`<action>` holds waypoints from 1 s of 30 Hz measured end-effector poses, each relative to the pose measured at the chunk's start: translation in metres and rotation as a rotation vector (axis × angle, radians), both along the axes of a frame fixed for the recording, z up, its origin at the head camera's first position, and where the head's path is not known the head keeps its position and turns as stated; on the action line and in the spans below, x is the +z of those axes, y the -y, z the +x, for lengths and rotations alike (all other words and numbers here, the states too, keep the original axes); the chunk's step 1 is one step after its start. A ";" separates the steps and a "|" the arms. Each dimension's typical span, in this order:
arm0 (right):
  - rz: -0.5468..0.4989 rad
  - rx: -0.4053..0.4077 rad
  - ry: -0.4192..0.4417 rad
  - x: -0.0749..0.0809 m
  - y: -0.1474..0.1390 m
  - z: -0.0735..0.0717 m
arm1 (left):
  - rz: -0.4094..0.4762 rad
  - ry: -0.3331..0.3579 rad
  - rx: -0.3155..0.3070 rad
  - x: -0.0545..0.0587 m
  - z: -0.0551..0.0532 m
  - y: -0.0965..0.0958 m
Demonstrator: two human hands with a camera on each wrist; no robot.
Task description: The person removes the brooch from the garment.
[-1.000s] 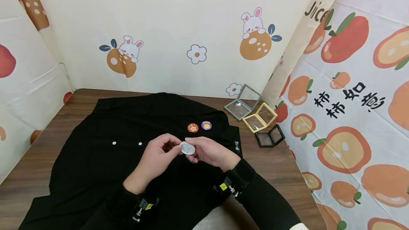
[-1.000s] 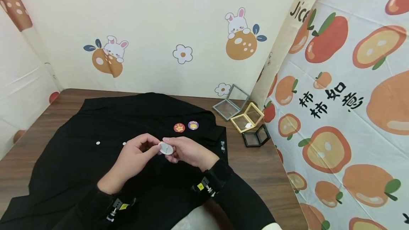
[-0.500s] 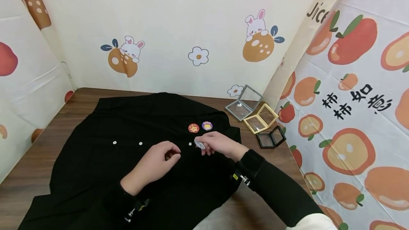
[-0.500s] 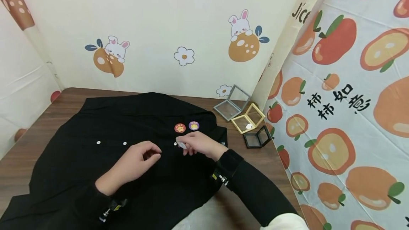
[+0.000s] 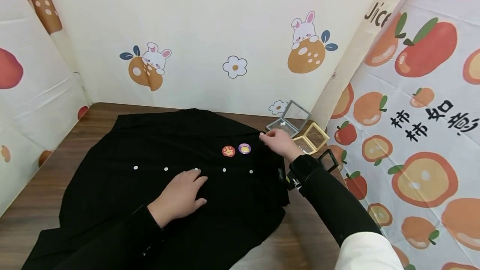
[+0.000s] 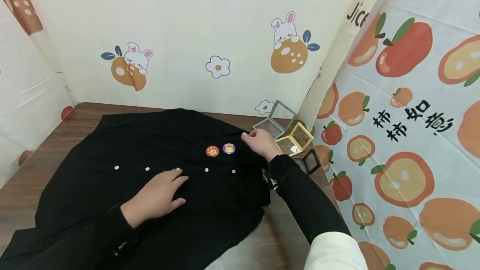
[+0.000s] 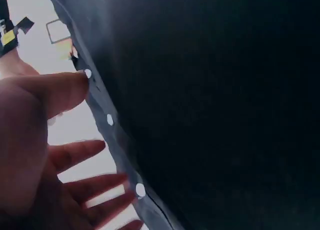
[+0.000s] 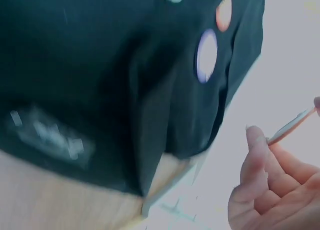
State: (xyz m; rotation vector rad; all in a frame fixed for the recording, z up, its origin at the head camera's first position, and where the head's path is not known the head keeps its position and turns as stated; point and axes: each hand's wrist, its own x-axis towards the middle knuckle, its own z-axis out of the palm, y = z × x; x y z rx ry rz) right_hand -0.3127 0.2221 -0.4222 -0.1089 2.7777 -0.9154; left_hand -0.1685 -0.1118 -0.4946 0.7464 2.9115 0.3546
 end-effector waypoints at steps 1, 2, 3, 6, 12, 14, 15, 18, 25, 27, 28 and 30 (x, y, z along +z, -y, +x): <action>0.023 -0.012 -0.023 -0.001 -0.006 -0.005 | -0.023 0.009 0.018 -0.002 -0.001 0.000; 0.041 -0.025 -0.040 -0.001 -0.012 -0.010 | -0.042 0.026 0.038 -0.004 -0.002 0.001; 0.065 -0.040 -0.069 -0.002 -0.018 -0.014 | -0.058 0.045 0.059 -0.006 -0.003 0.002; 0.163 -0.067 -0.150 -0.006 -0.034 -0.028 | -0.063 0.096 0.082 -0.011 -0.004 0.004; 0.293 -0.123 -0.235 -0.012 -0.060 -0.043 | 0.000 0.120 0.076 -0.018 0.002 -0.003; 0.290 -0.136 -0.227 -0.014 -0.069 -0.045 | 0.010 0.121 0.084 -0.020 0.004 -0.008; 0.288 -0.139 -0.222 -0.016 -0.073 -0.046 | 0.011 0.121 0.088 -0.022 0.005 -0.011; 0.270 -0.147 -0.200 -0.022 -0.083 -0.049 | 0.016 0.126 0.101 -0.027 0.008 -0.019; 0.355 -0.172 -0.168 -0.034 -0.099 -0.052 | -0.008 0.118 0.105 -0.036 0.014 -0.034; 0.387 -0.177 -0.147 -0.037 -0.102 -0.055 | -0.011 0.120 0.101 -0.037 0.014 -0.035; 0.396 -0.179 -0.141 -0.039 -0.104 -0.057 | -0.012 0.122 0.101 -0.038 0.013 -0.036; 0.420 -0.185 -0.131 -0.043 -0.107 -0.062 | -0.015 0.127 0.101 -0.038 0.013 -0.036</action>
